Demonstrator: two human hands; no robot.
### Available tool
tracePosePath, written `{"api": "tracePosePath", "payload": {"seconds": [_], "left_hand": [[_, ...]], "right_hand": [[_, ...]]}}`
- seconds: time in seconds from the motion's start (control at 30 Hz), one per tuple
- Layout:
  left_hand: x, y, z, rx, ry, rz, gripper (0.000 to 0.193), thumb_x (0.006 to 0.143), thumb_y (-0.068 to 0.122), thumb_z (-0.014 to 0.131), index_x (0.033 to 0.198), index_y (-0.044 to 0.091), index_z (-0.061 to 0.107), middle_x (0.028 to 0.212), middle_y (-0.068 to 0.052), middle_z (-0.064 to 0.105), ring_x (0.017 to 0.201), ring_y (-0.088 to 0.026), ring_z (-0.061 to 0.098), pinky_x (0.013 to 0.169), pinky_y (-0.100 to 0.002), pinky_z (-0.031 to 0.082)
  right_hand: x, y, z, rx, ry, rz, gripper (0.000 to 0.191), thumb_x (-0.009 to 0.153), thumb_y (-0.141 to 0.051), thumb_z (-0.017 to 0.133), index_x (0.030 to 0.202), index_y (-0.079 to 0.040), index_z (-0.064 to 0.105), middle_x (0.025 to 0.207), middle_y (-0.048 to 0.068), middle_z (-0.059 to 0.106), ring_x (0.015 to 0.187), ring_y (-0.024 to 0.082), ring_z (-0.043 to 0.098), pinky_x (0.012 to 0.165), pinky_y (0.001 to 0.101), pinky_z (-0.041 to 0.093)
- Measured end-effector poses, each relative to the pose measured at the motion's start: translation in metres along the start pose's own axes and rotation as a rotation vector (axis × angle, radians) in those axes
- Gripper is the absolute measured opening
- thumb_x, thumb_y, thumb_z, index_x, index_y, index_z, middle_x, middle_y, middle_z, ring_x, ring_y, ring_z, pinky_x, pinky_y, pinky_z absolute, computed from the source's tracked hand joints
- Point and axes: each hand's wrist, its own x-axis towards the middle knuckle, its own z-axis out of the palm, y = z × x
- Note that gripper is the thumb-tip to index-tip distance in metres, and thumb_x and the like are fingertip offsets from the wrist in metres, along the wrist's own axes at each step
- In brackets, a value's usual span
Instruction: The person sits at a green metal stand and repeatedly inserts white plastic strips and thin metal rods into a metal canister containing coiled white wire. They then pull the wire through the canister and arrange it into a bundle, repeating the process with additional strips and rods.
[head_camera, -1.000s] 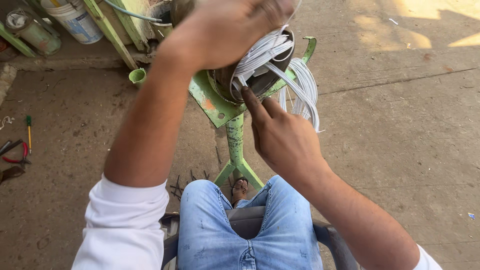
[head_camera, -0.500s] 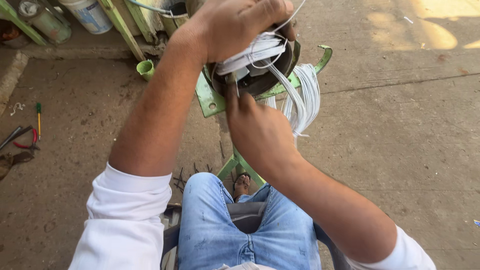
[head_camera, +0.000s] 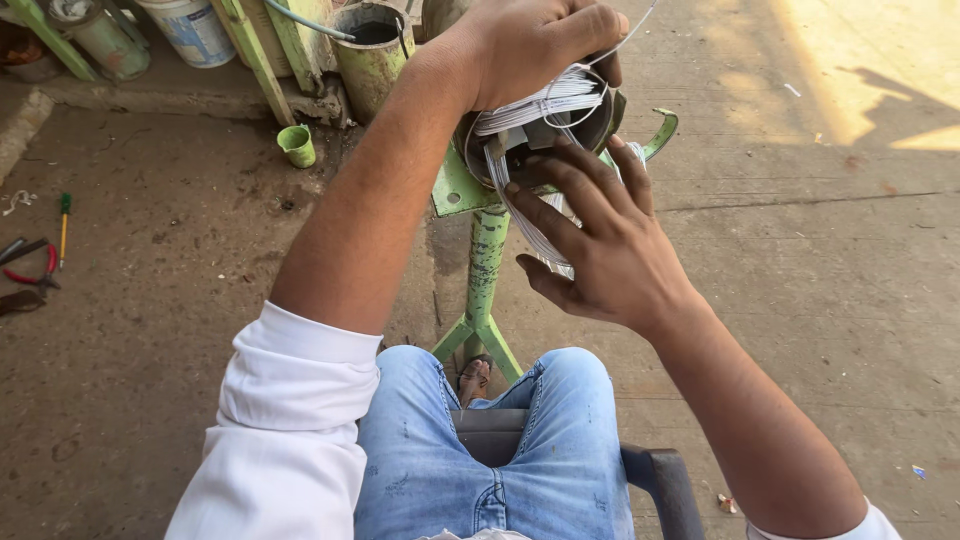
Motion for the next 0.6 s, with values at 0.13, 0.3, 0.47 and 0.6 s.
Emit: {"api": "tracePosePath", "payload": {"seconds": [0.13,0.3,0.47,0.6], "left_hand": [[0.002,-0.009,-0.002,0.078,0.016,-0.047,0.051,0.1,0.051,0.045,0.095,0.019,0.083,0.077,0.001,0.079,0.067,-0.01,0.074,0.062,-0.029,0.058],[0.005,-0.031,0.013,0.119,0.081,0.224,0.051,0.107,0.048,0.042,0.1,0.013,0.079,0.085,0.0,0.079,0.071,-0.01,0.076,0.062,-0.03,0.061],[0.015,-0.055,0.015,0.297,0.145,0.412,0.04,0.116,0.036,0.046,0.107,0.009,0.074,0.088,-0.006,0.076,0.072,-0.018,0.074,0.061,-0.037,0.057],[0.013,-0.063,0.019,0.538,0.242,0.517,0.016,0.099,0.012,0.063,0.112,0.01,0.073,0.089,-0.004,0.076,0.072,-0.017,0.075,0.052,-0.031,0.058]], "right_hand": [[-0.002,-0.006,0.0,0.094,0.037,0.179,0.083,0.081,-0.061,0.071,0.144,-0.009,0.059,0.144,0.025,0.05,0.132,0.044,0.048,0.105,0.0602,0.048],[-0.007,-0.001,0.003,0.138,-0.108,0.552,0.047,0.104,-0.034,0.067,0.145,-0.012,0.063,0.111,0.021,0.066,0.095,0.031,0.067,0.074,0.0433,0.06],[0.004,0.005,0.014,0.218,-0.126,0.521,0.048,0.101,-0.018,0.067,0.148,-0.016,0.063,0.073,0.011,0.07,0.061,0.022,0.068,0.062,0.0404,0.055],[0.008,-0.013,0.012,0.136,-0.088,0.439,0.05,0.099,-0.014,0.066,0.149,-0.015,0.062,0.081,0.015,0.071,0.067,0.028,0.069,0.063,0.0437,0.054]]}}
